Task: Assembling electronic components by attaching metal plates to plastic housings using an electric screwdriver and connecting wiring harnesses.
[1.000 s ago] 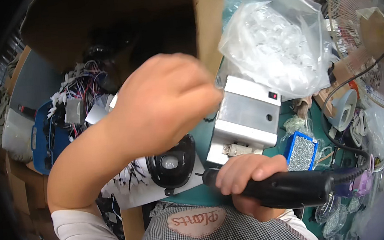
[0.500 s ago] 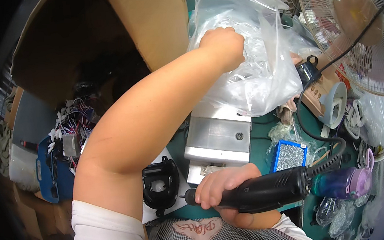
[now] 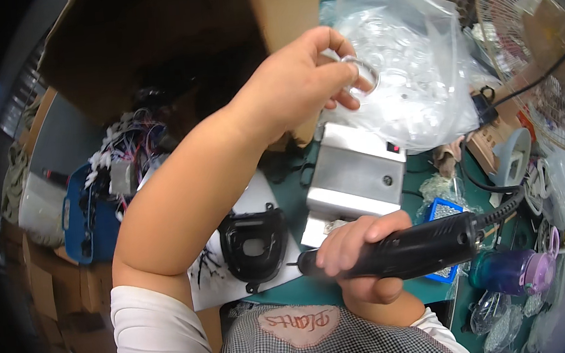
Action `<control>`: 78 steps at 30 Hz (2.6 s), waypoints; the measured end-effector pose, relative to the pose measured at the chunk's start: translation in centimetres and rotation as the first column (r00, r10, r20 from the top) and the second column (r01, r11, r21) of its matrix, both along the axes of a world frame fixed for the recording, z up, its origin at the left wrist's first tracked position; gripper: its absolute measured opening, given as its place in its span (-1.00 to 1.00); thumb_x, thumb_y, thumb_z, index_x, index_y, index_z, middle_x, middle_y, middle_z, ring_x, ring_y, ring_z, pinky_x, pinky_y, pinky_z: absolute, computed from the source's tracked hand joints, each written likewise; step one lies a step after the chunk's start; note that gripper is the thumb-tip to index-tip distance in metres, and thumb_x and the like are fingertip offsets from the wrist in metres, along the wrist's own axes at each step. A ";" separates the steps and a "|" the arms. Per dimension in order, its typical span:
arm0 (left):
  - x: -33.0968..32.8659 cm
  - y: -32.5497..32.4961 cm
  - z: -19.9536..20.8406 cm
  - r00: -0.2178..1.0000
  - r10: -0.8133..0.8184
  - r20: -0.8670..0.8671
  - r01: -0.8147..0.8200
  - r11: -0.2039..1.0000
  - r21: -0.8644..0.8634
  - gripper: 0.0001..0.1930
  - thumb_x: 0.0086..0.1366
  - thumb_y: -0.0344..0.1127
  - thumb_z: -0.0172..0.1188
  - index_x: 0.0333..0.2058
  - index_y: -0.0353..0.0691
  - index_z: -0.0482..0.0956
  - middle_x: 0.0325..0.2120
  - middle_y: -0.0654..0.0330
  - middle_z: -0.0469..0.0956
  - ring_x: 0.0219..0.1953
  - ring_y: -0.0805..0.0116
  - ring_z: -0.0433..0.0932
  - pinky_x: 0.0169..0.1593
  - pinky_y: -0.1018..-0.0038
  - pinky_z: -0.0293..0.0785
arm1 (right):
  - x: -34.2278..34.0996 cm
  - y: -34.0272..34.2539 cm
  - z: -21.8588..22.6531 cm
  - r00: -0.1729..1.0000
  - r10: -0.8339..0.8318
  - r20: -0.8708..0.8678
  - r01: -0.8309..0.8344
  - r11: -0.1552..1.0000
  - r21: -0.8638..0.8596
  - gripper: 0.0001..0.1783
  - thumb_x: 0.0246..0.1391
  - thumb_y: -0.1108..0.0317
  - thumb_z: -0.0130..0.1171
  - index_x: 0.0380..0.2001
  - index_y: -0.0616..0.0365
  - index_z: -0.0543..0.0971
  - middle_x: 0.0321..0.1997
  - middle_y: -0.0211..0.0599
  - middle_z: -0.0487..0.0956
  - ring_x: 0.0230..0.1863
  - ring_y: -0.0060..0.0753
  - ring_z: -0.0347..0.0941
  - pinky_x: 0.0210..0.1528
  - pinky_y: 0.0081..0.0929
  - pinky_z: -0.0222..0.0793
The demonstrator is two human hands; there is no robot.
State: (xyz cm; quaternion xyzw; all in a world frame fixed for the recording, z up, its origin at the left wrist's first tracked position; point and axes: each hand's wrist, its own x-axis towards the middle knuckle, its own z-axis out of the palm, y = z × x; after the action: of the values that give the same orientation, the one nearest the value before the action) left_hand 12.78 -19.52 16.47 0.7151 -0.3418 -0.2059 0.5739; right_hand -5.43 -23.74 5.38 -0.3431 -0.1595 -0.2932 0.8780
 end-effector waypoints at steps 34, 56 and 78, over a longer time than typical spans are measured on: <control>-12.4 18.7 -15.9 0.468 0.079 0.880 -0.603 0.757 0.252 -0.83 -0.14 -0.37 0.34 -0.54 -0.09 0.51 -0.50 0.31 0.47 -0.27 0.27 0.48 -0.19 0.32 0.27 | 1.6 1.3 -2.1 0.997 -0.040 0.065 0.047 0.993 -0.107 -0.17 -0.09 -0.30 0.22 -0.06 0.20 0.25 -0.50 -0.28 0.41 -0.62 -0.40 0.40 -0.52 -0.44 0.45; 0.6 14.1 -14.4 0.583 -0.018 0.812 -0.635 0.613 0.470 -0.73 0.05 -0.18 0.29 -0.23 -0.03 0.65 -0.26 0.14 0.55 -0.08 0.11 0.47 -0.03 0.24 0.38 | 1.8 1.1 -2.3 0.996 -0.071 0.057 0.078 0.988 -0.133 -0.20 -0.06 -0.27 0.22 -0.08 0.21 0.24 -0.50 -0.27 0.42 -0.62 -0.41 0.41 -0.51 -0.47 0.46; -8.4 21.0 -9.0 0.909 -0.099 0.405 -0.136 0.848 0.513 -0.75 -0.09 -0.47 0.34 -0.35 -0.13 0.60 -0.23 0.18 0.52 -0.07 0.14 0.47 -0.04 0.28 0.41 | 2.1 1.1 -2.4 0.997 -0.035 0.065 0.042 0.992 -0.118 -0.18 -0.10 -0.27 0.25 -0.08 0.23 0.25 -0.48 -0.26 0.45 -0.59 -0.42 0.44 -0.50 -0.46 0.47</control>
State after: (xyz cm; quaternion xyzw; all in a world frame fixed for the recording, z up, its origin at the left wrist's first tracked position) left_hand 4.34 1.44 7.46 0.8757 -0.3788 -0.1291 0.2700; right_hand -3.28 -22.68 2.97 -0.3885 -0.1977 -0.3106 0.8447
